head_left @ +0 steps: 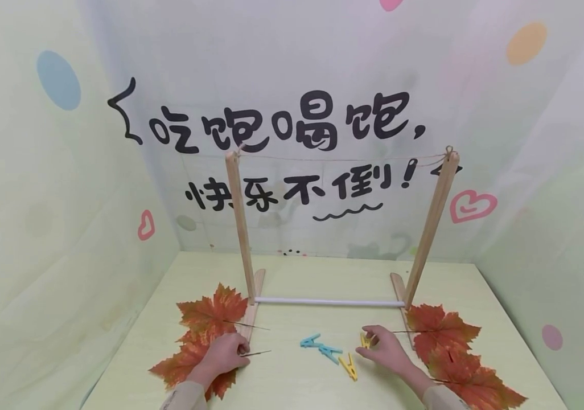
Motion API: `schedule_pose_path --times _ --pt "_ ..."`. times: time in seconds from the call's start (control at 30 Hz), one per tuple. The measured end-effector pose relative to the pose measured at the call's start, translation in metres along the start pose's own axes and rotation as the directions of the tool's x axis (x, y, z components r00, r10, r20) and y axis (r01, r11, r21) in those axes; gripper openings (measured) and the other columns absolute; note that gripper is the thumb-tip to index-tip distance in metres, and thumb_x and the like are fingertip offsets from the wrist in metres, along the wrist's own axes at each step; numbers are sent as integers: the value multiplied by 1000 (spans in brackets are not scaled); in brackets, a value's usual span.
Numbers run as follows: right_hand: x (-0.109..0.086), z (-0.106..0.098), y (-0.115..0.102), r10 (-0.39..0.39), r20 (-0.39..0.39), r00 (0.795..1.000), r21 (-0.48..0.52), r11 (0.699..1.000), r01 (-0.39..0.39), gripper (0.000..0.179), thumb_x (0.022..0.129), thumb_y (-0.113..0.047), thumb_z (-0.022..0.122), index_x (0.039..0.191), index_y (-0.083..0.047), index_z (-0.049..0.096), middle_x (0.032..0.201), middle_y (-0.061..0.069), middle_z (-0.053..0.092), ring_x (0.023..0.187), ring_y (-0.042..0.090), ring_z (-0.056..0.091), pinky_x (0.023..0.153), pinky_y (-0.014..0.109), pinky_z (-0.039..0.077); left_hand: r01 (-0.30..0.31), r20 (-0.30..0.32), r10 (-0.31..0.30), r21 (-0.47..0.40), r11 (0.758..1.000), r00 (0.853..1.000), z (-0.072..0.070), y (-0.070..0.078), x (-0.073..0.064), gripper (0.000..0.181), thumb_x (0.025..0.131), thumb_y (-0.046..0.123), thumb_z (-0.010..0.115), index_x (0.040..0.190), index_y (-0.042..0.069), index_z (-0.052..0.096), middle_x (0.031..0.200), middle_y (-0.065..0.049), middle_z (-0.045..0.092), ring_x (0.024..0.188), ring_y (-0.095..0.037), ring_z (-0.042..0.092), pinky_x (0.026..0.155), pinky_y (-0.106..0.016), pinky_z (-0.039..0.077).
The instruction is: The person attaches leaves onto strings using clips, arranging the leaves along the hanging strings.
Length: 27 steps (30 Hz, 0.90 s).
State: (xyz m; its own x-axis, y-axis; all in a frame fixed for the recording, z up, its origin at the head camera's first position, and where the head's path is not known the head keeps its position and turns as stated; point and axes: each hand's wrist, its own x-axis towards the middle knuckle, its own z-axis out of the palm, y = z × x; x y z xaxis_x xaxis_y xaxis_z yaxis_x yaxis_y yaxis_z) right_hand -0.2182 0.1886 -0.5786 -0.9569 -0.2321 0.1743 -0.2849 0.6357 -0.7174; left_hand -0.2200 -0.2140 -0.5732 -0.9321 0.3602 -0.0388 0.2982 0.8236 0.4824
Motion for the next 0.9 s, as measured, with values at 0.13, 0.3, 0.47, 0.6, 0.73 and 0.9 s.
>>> schedule_pose_path --times 0.13,0.3,0.47,0.6,0.73,0.9 --pt "2 7 -4 -33 24 999 11 999 33 51 68 -24 79 105 5 60 84 4 58 70 13 53 59 22 45 -4 1 4 -6 1000 1000 2 -2 1 14 69 18 77 74 16 64 66 11 51 60 -5 42 55 -22 38" --pt "3 14 -10 -67 54 996 58 996 63 49 69 -23 78 105 6 60 85 6 58 71 14 53 61 23 45 -24 2 24 -58 998 1000 3 -4 1 13 70 14 76 74 15 64 66 11 52 60 -4 44 55 -22 40" --pt "4 22 -12 -113 71 991 79 991 107 47 69 -23 78 103 6 61 85 5 57 74 15 52 65 24 46 -38 6 39 -103 994 999 2 -3 0 11 71 9 75 74 13 65 66 10 52 60 -4 44 55 -21 41" --pt "4 27 -15 -125 87 988 81 990 118 47 69 -23 78 102 5 61 86 4 57 77 15 53 68 25 46 -48 6 49 -119 992 999 0 -2 0 9 73 3 72 74 11 67 66 9 53 59 -4 44 55 -20 41" --pt "4 31 -19 -120 122 985 74 991 111 46 70 -25 77 103 4 61 88 3 58 79 14 53 67 24 46 -58 0 58 -116 992 998 0 -2 0 9 74 1 70 73 10 68 66 9 54 59 -4 44 54 -20 41" --pt "4 37 -23 -136 144 980 61 990 128 46 70 -25 78 102 3 62 88 2 58 80 14 53 67 23 46 -69 -1 69 -102 992 998 2 -1 1 11 75 2 69 72 12 67 65 11 52 59 -3 42 53 -19 40"
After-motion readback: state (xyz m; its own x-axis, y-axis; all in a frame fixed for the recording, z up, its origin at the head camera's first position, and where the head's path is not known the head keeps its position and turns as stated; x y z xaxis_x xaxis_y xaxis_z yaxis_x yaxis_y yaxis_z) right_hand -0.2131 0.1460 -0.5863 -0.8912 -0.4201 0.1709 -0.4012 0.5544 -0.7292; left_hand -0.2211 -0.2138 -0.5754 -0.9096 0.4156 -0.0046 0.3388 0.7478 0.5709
